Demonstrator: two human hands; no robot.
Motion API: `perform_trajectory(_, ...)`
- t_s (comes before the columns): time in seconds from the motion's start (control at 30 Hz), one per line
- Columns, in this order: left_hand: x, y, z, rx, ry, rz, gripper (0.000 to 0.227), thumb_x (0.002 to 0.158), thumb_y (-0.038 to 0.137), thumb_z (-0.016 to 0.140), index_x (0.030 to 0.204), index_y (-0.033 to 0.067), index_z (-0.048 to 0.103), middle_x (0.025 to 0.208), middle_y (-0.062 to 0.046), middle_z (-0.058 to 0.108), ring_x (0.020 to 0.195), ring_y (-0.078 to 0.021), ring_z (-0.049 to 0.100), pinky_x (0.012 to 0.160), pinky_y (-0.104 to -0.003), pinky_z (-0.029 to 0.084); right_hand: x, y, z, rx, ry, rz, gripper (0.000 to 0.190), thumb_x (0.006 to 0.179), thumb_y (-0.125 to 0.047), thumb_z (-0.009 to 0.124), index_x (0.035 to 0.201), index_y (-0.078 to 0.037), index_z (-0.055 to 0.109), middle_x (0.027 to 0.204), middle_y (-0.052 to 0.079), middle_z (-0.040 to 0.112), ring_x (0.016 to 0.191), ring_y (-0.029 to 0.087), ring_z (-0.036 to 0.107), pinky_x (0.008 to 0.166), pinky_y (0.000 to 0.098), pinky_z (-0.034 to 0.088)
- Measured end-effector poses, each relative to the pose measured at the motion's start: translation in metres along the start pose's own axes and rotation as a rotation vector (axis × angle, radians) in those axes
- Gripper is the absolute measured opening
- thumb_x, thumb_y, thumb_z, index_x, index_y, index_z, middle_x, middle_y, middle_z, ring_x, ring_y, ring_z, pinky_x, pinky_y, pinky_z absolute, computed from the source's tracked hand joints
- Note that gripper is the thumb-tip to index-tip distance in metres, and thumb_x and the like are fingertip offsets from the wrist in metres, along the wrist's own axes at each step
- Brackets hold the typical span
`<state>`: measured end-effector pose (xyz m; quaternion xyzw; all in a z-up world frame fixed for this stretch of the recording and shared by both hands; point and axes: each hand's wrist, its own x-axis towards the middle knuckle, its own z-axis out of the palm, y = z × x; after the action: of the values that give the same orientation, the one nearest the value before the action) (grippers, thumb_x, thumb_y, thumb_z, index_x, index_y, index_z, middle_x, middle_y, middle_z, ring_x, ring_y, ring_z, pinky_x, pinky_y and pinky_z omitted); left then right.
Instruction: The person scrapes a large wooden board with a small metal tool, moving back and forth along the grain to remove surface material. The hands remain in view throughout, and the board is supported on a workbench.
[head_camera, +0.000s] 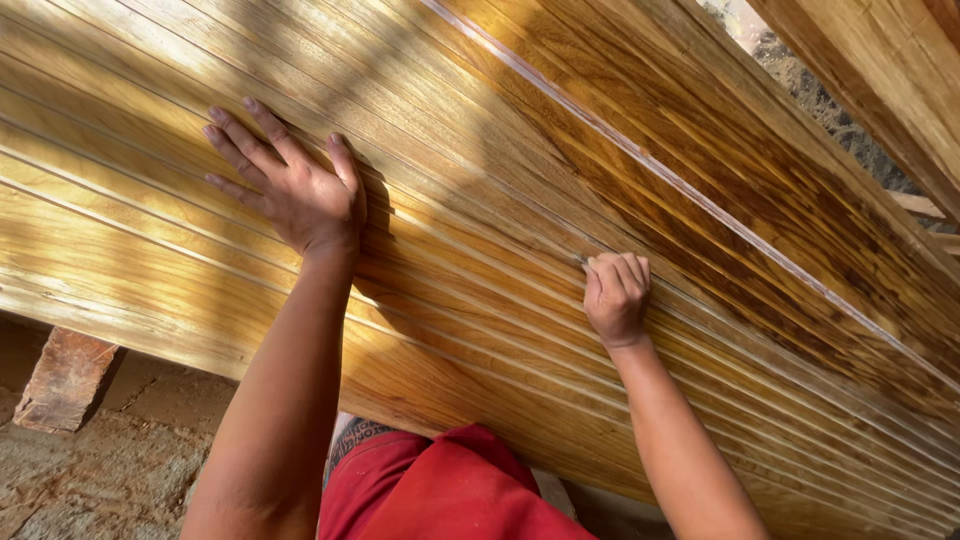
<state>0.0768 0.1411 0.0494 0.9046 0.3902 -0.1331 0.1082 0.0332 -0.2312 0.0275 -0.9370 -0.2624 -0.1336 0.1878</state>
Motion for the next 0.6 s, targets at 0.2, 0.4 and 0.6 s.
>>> perform_trajectory(0.2,-0.008,-0.002,-0.001,0.005,0.034,0.019,0.084,0.109,0.062,0.031,0.171,0.0111,0.008,0.176,-0.019,0.001,0.164,-0.0359,0.001,0.13,-0.063,-0.002,0.068,-0.065,0.086,0.162,0.01,-0.072,0.013,0.094,-0.001,0.069,0.084,-0.007,0.063,0.082,0.008,0.066,0.076,0.025,0.06,0.069,0.0388,0.044)
perform_trajectory(0.4,0.0,-0.003,0.0,-0.012,0.023,0.012,0.085,0.107,0.062,0.034,0.17,0.0102,0.009,0.176,-0.02,0.001,0.163,-0.0362,0.0,0.129,-0.063,-0.003,0.029,-0.027,0.009,0.099,-0.004,-0.041,0.011,0.092,0.002,0.072,0.089,-0.004,0.064,0.086,0.01,0.066,0.08,0.026,0.061,0.072,0.0395,0.045)
perform_trajectory(0.6,0.005,-0.006,0.014,-0.018,0.078,0.028,0.086,0.106,0.063,0.035,0.169,0.0096,0.012,0.174,-0.021,0.004,0.161,-0.0375,0.001,0.127,-0.064,-0.003,0.078,-0.067,0.077,0.082,0.011,-0.071,0.016,0.098,-0.002,0.07,0.084,-0.008,0.063,0.079,0.006,0.065,0.072,0.019,0.059,0.063,0.0337,0.044)
